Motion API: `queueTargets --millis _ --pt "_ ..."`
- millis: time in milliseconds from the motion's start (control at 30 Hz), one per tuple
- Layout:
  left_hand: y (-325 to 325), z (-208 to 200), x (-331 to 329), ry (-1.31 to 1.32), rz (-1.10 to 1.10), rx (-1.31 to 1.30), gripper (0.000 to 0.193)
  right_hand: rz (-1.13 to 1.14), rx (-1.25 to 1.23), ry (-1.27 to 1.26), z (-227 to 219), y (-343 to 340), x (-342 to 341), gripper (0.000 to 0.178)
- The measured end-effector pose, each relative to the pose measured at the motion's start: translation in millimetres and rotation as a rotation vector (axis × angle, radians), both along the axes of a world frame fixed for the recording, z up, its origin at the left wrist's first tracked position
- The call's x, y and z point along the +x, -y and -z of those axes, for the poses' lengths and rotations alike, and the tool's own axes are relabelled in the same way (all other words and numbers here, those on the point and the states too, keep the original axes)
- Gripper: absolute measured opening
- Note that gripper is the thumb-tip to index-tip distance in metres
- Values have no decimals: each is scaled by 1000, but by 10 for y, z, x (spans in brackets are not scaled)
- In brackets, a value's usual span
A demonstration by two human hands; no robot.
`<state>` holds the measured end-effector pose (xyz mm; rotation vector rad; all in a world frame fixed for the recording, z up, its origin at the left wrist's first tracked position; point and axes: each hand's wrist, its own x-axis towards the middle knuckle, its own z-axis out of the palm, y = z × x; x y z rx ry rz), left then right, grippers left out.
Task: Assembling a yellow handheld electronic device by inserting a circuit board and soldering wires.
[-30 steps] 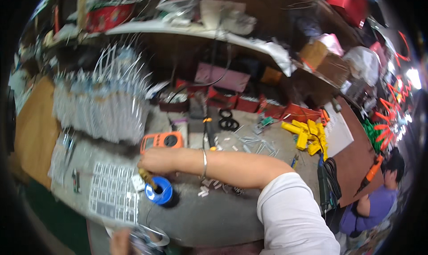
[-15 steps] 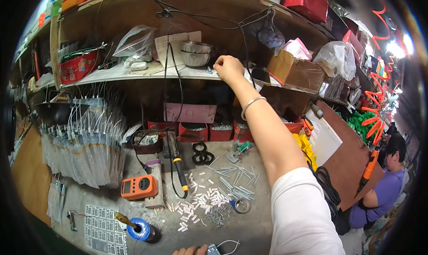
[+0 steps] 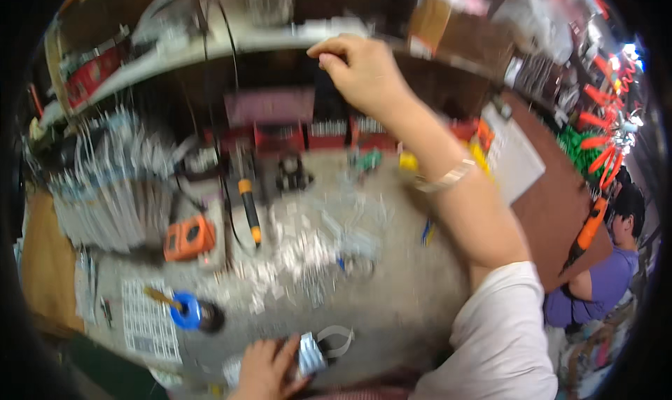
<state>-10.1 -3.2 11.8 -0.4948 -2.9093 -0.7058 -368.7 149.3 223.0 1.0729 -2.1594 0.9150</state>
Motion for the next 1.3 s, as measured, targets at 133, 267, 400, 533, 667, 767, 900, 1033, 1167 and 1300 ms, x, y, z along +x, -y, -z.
queueTargets --millis 133,267,400,533,667,767,900,1033,1167,1300 --pt "-123 -133 -207 59 -56 137 75 -414 548 520 910 -688 1276 39" --pt "-375 -186 -287 38 -17 105 74 -424 618 499 1575 -1218 2185 53" --pt "-416 -240 -331 25 9 120 72 -323 570 662 1794 -1326 2406 26" --pt "-452 -169 -277 61 46 147 71 -405 613 784 1855 -1476 2417 26" --pt "-515 -126 -287 141 54 131 69 -368 858 749 1666 -1642 2107 22" --pt "-476 -155 -332 170 16 94 69 -157 783 675 1534 -1766 1534 21" --pt "-476 -189 -346 172 49 96 78 -166 530 555 1539 -1111 832 21" --pt "-575 -181 -416 134 111 131 82 -65 389 404 1993 -133 20 21" --pt "-704 -104 -392 118 63 133 80 65 631 152 2186 517 -247 23" --pt "-775 -102 -407 25 79 69 81 38 592 -252 2349 564 -412 20"
